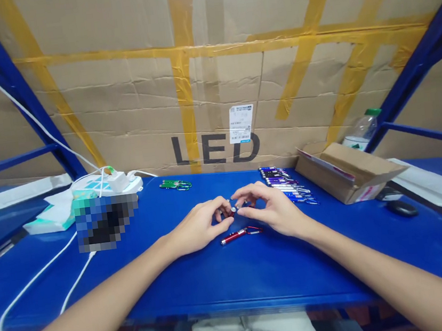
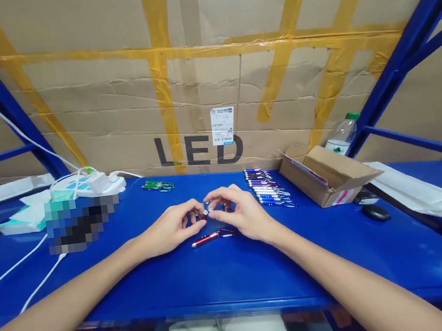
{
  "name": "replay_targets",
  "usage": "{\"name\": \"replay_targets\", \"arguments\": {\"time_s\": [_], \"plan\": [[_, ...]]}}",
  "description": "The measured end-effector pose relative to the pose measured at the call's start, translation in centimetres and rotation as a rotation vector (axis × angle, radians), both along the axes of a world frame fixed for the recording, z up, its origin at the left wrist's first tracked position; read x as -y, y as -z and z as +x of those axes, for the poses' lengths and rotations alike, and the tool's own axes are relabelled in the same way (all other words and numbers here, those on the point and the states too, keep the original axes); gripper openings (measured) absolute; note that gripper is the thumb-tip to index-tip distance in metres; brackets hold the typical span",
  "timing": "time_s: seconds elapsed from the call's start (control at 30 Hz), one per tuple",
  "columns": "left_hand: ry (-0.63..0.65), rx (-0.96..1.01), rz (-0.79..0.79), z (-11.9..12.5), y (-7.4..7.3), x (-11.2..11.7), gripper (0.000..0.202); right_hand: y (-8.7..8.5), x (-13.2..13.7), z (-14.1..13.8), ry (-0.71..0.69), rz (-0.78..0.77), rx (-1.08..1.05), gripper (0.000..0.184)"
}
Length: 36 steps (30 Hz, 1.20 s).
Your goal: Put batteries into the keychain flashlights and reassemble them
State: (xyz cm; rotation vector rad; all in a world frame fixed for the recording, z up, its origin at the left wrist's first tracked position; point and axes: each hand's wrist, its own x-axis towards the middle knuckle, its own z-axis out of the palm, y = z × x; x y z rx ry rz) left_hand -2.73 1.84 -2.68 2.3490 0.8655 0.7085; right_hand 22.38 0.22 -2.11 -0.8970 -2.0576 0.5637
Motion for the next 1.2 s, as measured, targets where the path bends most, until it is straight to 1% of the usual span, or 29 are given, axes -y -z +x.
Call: {"name": "replay_targets", "arguments": {"time_s": [0.17, 0.37, 0.57, 0.7, 0.83, 0.9, 1.07, 1.2], "plan": [[0.004, -0.018, 0.025, 0.14, 0.03, 0.13, 0.016, -0.38, 0.6, -0.43, 0.011, 0.031, 0.032, 0.018], [-0.01, -0.044, 0.025, 0.28, -0.27, 0.46, 0.016, -0.3, 0.57, -0.47, 0.026, 0.067, 0.038, 0.022], [-0.007, -0.057, 0.031, 0.16, -0.32, 0.47, 0.017, -0.18, 0.42, -0.52, -0.031, 0.079, 0.058, 0.019], [0.009, -0.053, -0.007, 0.15, -0.19, 0.32, 0.018, -0.23, 0.57, -0.53, -0.033, 0.028, 0.058, 0.018], [0.017, -0.056, 0.002, 0.13, 0.08, 0.14, 0.019, -0.2, 0.6, -0.55, -0.014, -0.023, 0.033, 0.019], [0.017, -0.054, 0.007, 0.12, 0.18, 0.1, 0.019, -0.09, 0.47, -0.51, -0.007, -0.053, 0.001, 0.018], [0.003, -0.036, -0.006, 0.1, 0.33, 0.11, 0.021, 0.27, -0.06, -0.16, -0.027, -0.183, -0.124, 0.018], [-0.017, -0.021, 0.008, 0.01, 0.42, -0.03, 0.024, 0.25, -0.18, -0.05, -0.036, -0.194, -0.142, 0.017]]}}
